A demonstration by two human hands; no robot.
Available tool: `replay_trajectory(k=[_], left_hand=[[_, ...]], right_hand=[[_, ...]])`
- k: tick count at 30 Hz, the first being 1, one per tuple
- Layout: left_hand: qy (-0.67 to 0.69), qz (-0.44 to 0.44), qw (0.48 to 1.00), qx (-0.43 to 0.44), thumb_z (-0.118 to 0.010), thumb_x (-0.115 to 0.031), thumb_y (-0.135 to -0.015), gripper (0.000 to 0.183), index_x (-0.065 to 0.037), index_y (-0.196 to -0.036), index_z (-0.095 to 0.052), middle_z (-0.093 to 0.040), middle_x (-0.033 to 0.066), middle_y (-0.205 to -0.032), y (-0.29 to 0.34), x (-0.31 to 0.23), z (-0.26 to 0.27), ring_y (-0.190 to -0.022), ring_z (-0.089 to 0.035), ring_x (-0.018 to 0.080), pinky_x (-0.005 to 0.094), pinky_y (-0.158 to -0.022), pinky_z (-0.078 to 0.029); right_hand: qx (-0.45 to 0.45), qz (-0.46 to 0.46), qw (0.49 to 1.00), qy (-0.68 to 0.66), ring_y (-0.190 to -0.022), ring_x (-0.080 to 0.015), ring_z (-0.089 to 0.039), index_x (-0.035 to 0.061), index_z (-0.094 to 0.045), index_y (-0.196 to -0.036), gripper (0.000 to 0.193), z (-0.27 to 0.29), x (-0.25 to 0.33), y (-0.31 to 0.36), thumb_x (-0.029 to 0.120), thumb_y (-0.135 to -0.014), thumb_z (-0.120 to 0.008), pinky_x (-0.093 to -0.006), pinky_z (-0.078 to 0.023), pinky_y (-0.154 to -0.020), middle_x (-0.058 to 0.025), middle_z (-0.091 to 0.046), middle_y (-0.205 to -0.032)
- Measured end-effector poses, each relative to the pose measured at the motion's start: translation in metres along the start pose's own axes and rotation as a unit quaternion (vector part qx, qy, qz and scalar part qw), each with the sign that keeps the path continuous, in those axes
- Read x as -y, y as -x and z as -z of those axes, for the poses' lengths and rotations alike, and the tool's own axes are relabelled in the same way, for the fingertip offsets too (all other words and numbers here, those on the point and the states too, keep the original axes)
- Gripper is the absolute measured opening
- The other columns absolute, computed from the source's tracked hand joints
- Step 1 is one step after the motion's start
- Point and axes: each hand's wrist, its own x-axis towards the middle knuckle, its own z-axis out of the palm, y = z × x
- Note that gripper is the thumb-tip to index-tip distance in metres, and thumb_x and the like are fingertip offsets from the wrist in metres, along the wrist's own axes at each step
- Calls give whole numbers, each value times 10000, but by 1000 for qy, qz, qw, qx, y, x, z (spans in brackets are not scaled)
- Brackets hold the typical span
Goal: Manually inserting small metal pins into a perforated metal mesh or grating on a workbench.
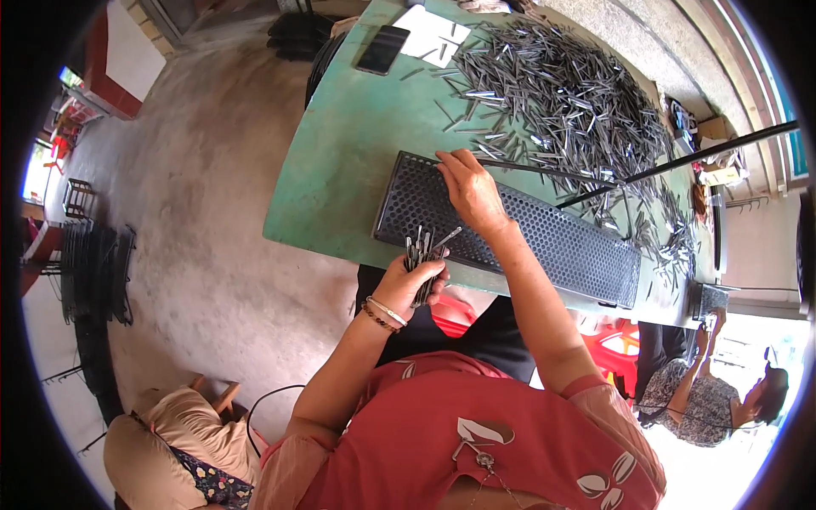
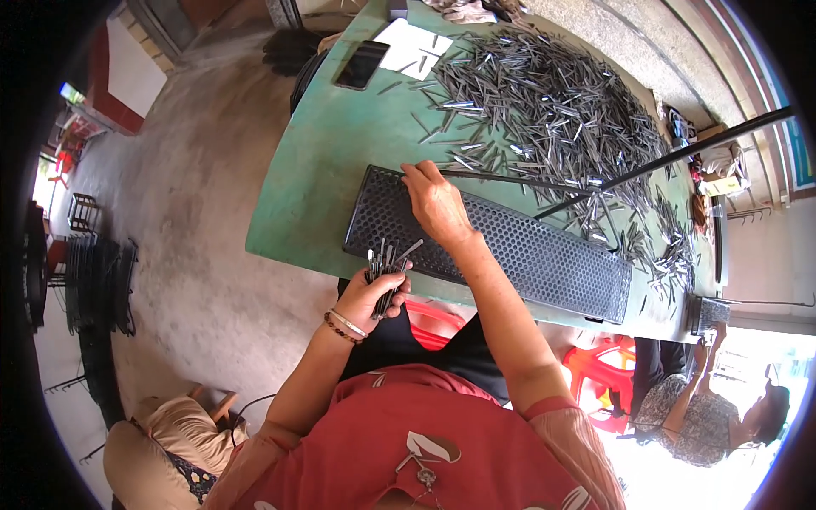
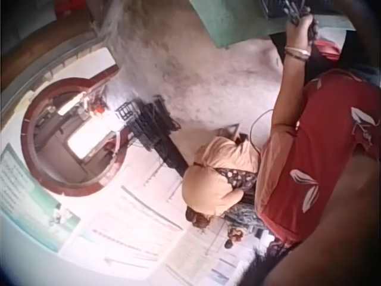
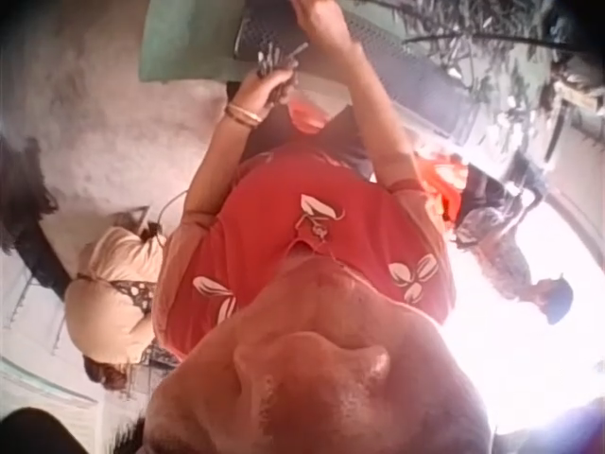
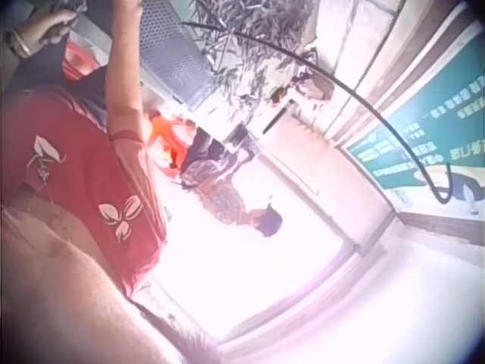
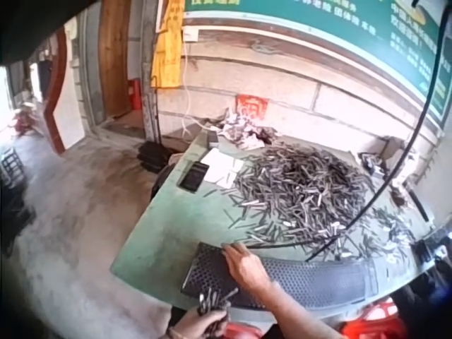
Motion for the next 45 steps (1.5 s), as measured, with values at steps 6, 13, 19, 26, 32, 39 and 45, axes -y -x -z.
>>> replay_trajectory(k=[6,13,19,26,32,39,45], left_hand=[[-14,4,1000,15,-581,-116,-869,248,-24,-1098,-560,-585,47,-789,-5,-1,1,-616,-520,92,223,-474,-400],[35,-103,994,-34,-594,-137,-871,258,-38,-1104,-544,-580,47,-800,-4,1,-7,-615,-516,95,231,-475,-403],[-17,-106,994,-27,-606,-133,-864,204,-36,-1034,-547,-606,61,-798,-12,8,-20,-607,-542,106,246,-475,-437],[-52,-56,997,7,-598,-101,-869,220,-9,-1067,-569,-628,101,-876,-10,14,-20,-666,-561,117,240,-538,-448],[-57,-40,998,6,-634,-106,-843,216,0,-1026,-586,-636,75,-849,-1,21,-19,-647,-556,121,254,-596,-456],[-6,-11,1000,-7,-626,-106,-850,216,6,-1030,-588,-610,66,-832,3,21,-15,-688,-578,139,268,-624,-484],[40,-63,997,7,-588,-100,-870,274,-7,-1121,-530,-594,52,-860,2,13,-20,-766,-586,146,316,-686,-518]], right_hand=[[31,-24,998,41,-793,-367,-580,10,-586,-1059,212,-7,0,4,106,-873,-555,-406,-489,-673,-165,-557,-909],[137,-203,934,-261,-757,-133,-568,16,-592,-1141,304,42,28,26,198,-898,-588,-256,-468,-668,-67,-620,-940],[55,-257,855,-448,-801,-92,-602,-8,-627,-1073,241,34,25,47,139,-882,-617,-222,-486,-687,-49,-663,-897],[-101,-78,980,-154,-721,-157,-617,-4,-648,-982,172,26,2,7,94,-840,-637,-264,-487,-638,-99,-656,-853],[-99,-16,991,-86,-755,-301,-625,9,-651,-959,164,-1,-10,9,86,-815,-639,-343,-494,-661,-132,-637,-866],[-26,-8,1000,9,-763,-309,-611,-1,-643,-968,192,1,-5,11,132,-830,-633,-359,-497,-674,-126,-593,-971],[52,-99,975,-191,-699,-197,-597,-14,-648,-935,263,36,6,32,240,-869,-622,-315,-470,-622,-104,-598,-844]])
